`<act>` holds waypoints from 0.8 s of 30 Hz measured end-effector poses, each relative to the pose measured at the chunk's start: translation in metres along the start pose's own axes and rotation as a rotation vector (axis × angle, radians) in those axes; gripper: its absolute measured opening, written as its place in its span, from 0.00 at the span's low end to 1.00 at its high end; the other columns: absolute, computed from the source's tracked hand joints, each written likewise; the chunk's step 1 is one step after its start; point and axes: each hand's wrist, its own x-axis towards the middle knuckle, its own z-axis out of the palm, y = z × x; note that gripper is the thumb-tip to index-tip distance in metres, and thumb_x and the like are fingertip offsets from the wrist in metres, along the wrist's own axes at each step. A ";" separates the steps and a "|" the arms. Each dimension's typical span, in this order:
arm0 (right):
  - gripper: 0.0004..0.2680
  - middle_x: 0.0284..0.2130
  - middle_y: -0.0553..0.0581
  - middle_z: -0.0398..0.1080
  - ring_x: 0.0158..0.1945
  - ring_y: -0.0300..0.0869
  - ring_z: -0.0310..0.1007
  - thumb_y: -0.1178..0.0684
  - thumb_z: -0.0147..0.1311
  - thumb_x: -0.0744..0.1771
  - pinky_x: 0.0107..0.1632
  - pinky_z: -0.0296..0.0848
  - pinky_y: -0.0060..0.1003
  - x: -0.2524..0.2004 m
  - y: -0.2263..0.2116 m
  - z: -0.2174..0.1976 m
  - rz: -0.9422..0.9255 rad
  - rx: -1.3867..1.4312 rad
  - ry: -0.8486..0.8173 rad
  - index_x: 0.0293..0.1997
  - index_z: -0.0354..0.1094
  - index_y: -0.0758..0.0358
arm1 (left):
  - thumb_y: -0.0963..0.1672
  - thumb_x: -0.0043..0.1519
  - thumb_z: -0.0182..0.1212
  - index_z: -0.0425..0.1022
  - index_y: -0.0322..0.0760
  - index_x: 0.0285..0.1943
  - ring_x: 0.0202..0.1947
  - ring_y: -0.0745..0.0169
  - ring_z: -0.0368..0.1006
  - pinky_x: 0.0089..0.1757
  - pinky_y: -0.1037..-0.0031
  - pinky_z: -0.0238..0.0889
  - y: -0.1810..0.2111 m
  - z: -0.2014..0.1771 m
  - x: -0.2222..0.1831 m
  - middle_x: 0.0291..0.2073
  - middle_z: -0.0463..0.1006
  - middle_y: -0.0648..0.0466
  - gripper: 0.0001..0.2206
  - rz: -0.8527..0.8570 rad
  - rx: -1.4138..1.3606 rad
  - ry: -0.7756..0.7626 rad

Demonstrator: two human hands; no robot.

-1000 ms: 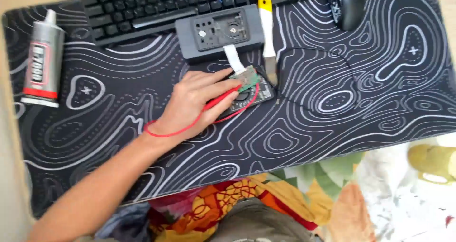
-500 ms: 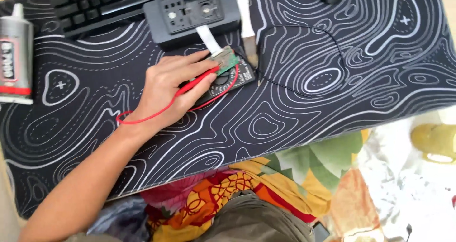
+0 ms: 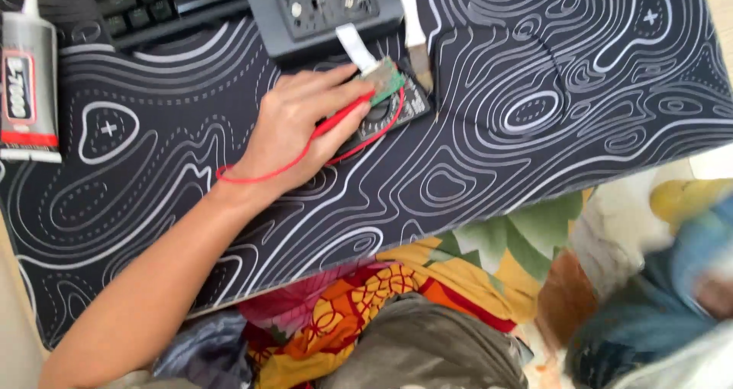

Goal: Inspecting and testing electronic components on a PCB using multimeter probes at a repair bench.

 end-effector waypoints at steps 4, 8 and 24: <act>0.07 0.37 0.58 0.71 0.39 0.47 0.73 0.50 0.55 0.71 0.48 0.73 0.44 0.079 -0.098 0.135 -0.277 0.057 -0.346 0.34 0.67 0.53 | 0.39 0.71 0.73 0.89 0.26 0.62 0.49 0.44 0.85 0.53 0.60 0.74 -0.001 -0.001 0.006 0.62 0.87 0.35 0.12 0.052 0.017 0.041; 0.15 0.16 0.51 0.73 0.18 0.45 0.67 0.56 0.61 0.71 0.31 0.69 0.36 0.100 -0.164 0.273 -0.405 0.290 -0.842 0.22 0.73 0.57 | 0.38 0.70 0.73 0.89 0.24 0.59 0.44 0.41 0.85 0.49 0.60 0.76 0.000 0.000 0.007 0.60 0.88 0.33 0.11 0.064 -0.034 0.061; 0.11 0.24 0.56 0.82 0.24 0.53 0.61 0.49 0.52 0.68 0.32 0.69 0.55 -0.016 -0.181 0.582 -0.856 0.331 -1.499 0.30 0.78 0.63 | 0.35 0.72 0.67 0.85 0.19 0.54 0.31 0.52 0.75 0.38 0.66 0.69 0.000 -0.002 0.009 0.45 0.88 0.44 0.06 0.225 -0.188 0.091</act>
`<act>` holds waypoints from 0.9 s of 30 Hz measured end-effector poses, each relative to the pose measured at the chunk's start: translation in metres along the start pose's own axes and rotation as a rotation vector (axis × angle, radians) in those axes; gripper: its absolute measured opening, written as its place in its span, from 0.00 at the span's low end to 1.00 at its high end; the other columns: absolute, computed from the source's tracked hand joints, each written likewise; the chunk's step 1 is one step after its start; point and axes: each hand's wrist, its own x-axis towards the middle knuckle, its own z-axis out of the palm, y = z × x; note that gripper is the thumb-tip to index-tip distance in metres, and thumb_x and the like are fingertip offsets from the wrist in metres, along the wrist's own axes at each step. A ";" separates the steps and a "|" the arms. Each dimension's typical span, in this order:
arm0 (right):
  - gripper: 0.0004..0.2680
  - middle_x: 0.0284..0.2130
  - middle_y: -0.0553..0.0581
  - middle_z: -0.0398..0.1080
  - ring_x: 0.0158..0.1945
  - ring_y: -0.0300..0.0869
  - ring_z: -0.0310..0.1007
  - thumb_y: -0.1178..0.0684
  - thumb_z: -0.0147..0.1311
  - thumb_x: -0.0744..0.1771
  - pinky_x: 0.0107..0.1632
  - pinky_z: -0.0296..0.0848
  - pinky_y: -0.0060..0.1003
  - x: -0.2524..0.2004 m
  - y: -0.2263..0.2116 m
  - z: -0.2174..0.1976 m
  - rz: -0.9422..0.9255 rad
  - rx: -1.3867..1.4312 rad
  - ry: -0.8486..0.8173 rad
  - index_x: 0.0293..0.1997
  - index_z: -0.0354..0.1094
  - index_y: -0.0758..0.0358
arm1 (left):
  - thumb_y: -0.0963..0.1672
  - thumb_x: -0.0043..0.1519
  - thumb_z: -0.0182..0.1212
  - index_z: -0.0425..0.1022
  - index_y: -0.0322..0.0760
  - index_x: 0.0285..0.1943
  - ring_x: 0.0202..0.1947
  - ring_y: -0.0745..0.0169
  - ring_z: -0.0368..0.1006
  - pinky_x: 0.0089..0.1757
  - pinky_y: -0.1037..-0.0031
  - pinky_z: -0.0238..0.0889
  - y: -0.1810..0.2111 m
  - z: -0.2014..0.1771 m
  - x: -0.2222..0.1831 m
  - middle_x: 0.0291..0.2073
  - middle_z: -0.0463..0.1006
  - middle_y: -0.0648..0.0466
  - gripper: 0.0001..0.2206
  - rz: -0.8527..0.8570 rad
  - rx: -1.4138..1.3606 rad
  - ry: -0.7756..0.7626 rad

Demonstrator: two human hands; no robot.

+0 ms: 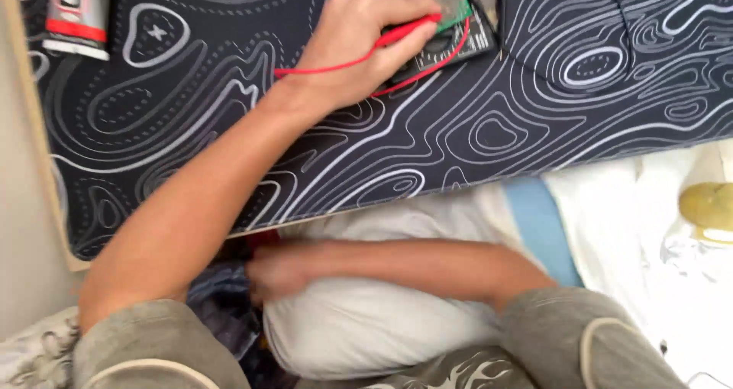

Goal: Inspecting and testing electronic components on a PCB using multimeter probes at a repair bench.

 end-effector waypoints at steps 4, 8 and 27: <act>0.19 0.47 0.67 0.81 0.50 0.65 0.79 0.36 0.58 0.68 0.56 0.78 0.60 -0.006 -0.003 -0.002 0.234 -0.618 0.171 0.50 0.82 0.63 | 0.39 0.70 0.69 0.86 0.24 0.55 0.40 0.42 0.83 0.45 0.61 0.74 -0.003 0.003 -0.001 0.52 0.89 0.42 0.09 -0.057 0.079 0.027; 0.14 0.53 0.72 0.73 0.51 0.64 0.73 0.49 0.54 0.70 0.55 0.70 0.58 -0.081 -0.115 -0.042 0.133 -0.693 0.301 0.61 0.75 0.64 | 0.40 0.68 0.71 0.88 0.30 0.58 0.46 0.40 0.84 0.50 0.59 0.77 -0.004 0.010 -0.008 0.58 0.88 0.42 0.11 -0.130 0.151 0.063; 0.19 0.22 0.53 0.83 0.18 0.48 0.77 0.39 0.58 0.78 0.29 0.74 0.42 -0.297 -0.141 -0.436 1.117 -0.851 0.277 0.34 0.84 0.60 | 0.39 0.65 0.74 0.85 0.29 0.59 0.64 0.43 0.84 0.63 0.59 0.69 0.015 0.007 0.009 0.55 0.90 0.42 0.13 -0.393 0.062 -0.033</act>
